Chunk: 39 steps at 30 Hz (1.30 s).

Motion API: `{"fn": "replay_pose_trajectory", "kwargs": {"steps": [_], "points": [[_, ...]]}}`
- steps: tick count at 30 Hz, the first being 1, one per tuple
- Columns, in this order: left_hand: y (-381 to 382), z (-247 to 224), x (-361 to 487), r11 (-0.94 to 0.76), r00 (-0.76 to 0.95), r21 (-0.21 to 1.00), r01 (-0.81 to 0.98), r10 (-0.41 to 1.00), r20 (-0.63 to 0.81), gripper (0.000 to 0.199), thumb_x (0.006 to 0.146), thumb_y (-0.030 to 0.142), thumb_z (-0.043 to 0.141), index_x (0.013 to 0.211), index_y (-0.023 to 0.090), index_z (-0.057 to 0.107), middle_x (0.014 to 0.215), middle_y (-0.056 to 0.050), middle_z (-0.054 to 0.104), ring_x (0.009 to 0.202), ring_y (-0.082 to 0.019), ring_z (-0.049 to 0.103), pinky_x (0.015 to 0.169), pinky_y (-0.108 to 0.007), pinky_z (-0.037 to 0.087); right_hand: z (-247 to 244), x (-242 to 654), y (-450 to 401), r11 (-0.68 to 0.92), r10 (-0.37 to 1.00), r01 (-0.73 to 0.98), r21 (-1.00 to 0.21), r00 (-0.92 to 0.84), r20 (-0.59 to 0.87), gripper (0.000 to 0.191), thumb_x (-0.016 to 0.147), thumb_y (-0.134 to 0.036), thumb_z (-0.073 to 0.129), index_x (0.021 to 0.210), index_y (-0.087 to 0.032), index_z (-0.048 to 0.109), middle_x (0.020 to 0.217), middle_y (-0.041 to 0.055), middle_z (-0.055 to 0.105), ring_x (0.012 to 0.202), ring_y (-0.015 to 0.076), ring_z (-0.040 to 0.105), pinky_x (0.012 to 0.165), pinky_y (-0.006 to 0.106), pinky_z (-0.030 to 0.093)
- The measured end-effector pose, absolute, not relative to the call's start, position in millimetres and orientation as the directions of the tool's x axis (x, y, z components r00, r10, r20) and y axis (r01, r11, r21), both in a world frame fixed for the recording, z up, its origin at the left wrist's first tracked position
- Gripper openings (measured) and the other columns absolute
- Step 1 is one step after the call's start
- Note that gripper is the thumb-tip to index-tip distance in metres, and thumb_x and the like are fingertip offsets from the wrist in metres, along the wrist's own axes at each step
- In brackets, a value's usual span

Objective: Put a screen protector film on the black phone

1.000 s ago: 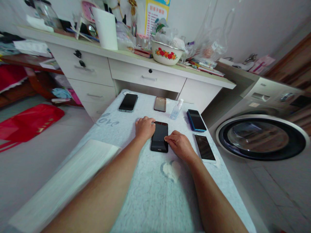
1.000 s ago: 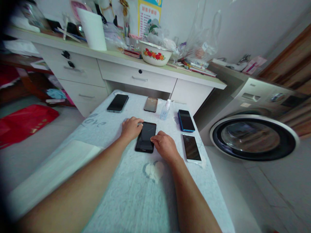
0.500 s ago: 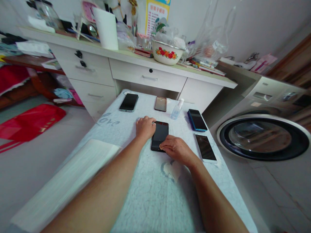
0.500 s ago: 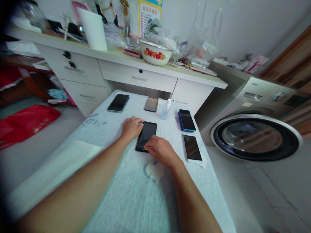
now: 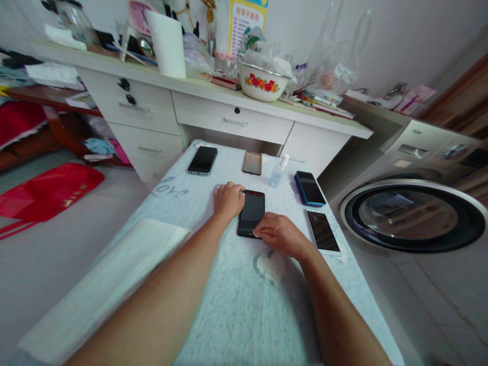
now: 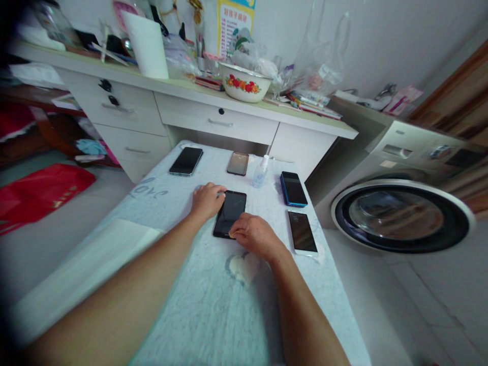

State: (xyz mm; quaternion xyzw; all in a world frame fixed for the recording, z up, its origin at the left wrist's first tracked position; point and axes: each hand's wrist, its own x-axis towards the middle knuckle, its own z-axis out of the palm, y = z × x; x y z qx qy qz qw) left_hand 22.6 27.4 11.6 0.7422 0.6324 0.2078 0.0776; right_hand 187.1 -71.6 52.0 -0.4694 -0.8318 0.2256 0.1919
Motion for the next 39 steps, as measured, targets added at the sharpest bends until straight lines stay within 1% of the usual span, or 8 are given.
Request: {"fn": "replay_pose_trajectory", "kwargs": {"steps": [7, 11, 15, 21, 27, 31, 36, 39], "points": [[27.4, 10.3, 22.2, -0.195, 0.119, 0.379, 0.905, 0.97, 0.214, 0.03, 0.085, 0.031, 0.046, 0.107, 0.03, 0.066, 0.11, -0.006, 0.062, 0.104, -0.025, 0.053, 0.089, -0.04, 0.037, 41.2, 190.6, -65.1, 0.447, 0.891, 0.732, -0.514, -0.414, 0.187, 0.018, 0.085, -0.013, 0.055, 0.087, -0.018, 0.072, 0.08, 0.0024, 0.061, 0.073, 0.0111, 0.056, 0.068, 0.022, 0.043], [27.0, 10.9, 22.2, -0.191, 0.117, 0.388, 0.902, 0.971, 0.207, 0.03, 0.085, 0.031, 0.046, 0.108, 0.03, 0.066, 0.11, -0.006, 0.062, 0.104, -0.025, 0.053, 0.088, -0.04, 0.037, 35.1, 191.9, -63.3, 0.426, 0.905, 0.764, -0.485, -0.368, 0.214, 0.018, 0.087, -0.015, 0.055, 0.091, -0.019, 0.072, 0.081, 0.0028, 0.06, 0.074, 0.0114, 0.056, 0.068, 0.022, 0.042], [26.7, 11.3, 22.4, -0.195, 0.117, 0.39, 0.9, 0.969, 0.216, 0.03, 0.084, 0.031, 0.046, 0.106, 0.03, 0.066, 0.109, -0.005, 0.063, 0.103, -0.026, 0.053, 0.087, -0.04, 0.037, 38.0, 190.5, -65.1, 0.47, 0.882, 0.735, -0.488, -0.418, 0.219, 0.018, 0.087, -0.015, 0.056, 0.089, -0.02, 0.073, 0.081, 0.0029, 0.061, 0.073, 0.0109, 0.057, 0.068, 0.022, 0.042], [27.0, 10.6, 22.2, -0.2, 0.119, 0.385, 0.901, 0.967, 0.226, 0.029, 0.084, 0.031, 0.046, 0.106, 0.03, 0.066, 0.108, -0.006, 0.063, 0.103, -0.026, 0.053, 0.088, -0.041, 0.037, 51.7, 181.8, -72.1, 0.549, 0.812, 0.637, -0.541, -0.559, 0.167, 0.018, 0.086, -0.013, 0.057, 0.085, -0.02, 0.073, 0.078, 0.0027, 0.064, 0.073, 0.0107, 0.058, 0.066, 0.021, 0.044], [27.3, 9.7, 22.2, -0.193, 0.115, 0.383, 0.903, 0.969, 0.216, 0.03, 0.085, 0.031, 0.046, 0.107, 0.031, 0.066, 0.109, -0.005, 0.062, 0.104, -0.025, 0.053, 0.089, -0.04, 0.037, 54.5, 181.1, -74.0, 0.546, 0.795, 0.61, -0.574, -0.594, 0.126, 0.017, 0.085, -0.012, 0.059, 0.086, -0.021, 0.073, 0.078, 0.0018, 0.065, 0.074, 0.0109, 0.059, 0.068, 0.022, 0.045], [26.7, 10.4, 22.4, -0.192, 0.114, 0.381, 0.904, 0.97, 0.217, 0.03, 0.085, 0.03, 0.046, 0.106, 0.03, 0.066, 0.109, -0.006, 0.062, 0.104, -0.026, 0.053, 0.088, -0.04, 0.037, 51.6, 183.4, -71.6, 0.531, 0.816, 0.626, -0.571, -0.56, 0.144, 0.018, 0.084, -0.011, 0.058, 0.086, -0.021, 0.073, 0.08, 0.0025, 0.066, 0.077, 0.0118, 0.059, 0.071, 0.023, 0.045], [25.7, 11.9, 22.6, -0.201, 0.122, 0.379, 0.903, 0.967, 0.223, 0.03, 0.085, 0.031, 0.046, 0.106, 0.03, 0.066, 0.108, -0.006, 0.063, 0.103, -0.026, 0.054, 0.087, -0.04, 0.038, 44.5, 186.1, -68.0, 0.476, 0.869, 0.686, -0.55, -0.465, 0.171, 0.018, 0.086, -0.013, 0.056, 0.086, -0.02, 0.073, 0.081, 0.0031, 0.064, 0.074, 0.0111, 0.058, 0.071, 0.023, 0.045], [26.0, 12.2, 22.6, -0.194, 0.121, 0.376, 0.906, 0.97, 0.21, 0.03, 0.085, 0.032, 0.046, 0.108, 0.03, 0.066, 0.109, -0.006, 0.062, 0.104, -0.025, 0.054, 0.088, -0.04, 0.037, 38.0, 188.1, -65.3, 0.445, 0.893, 0.722, -0.53, -0.403, 0.2, 0.018, 0.086, -0.014, 0.055, 0.089, -0.02, 0.072, 0.083, 0.0029, 0.062, 0.075, 0.0114, 0.058, 0.072, 0.023, 0.044]]}}
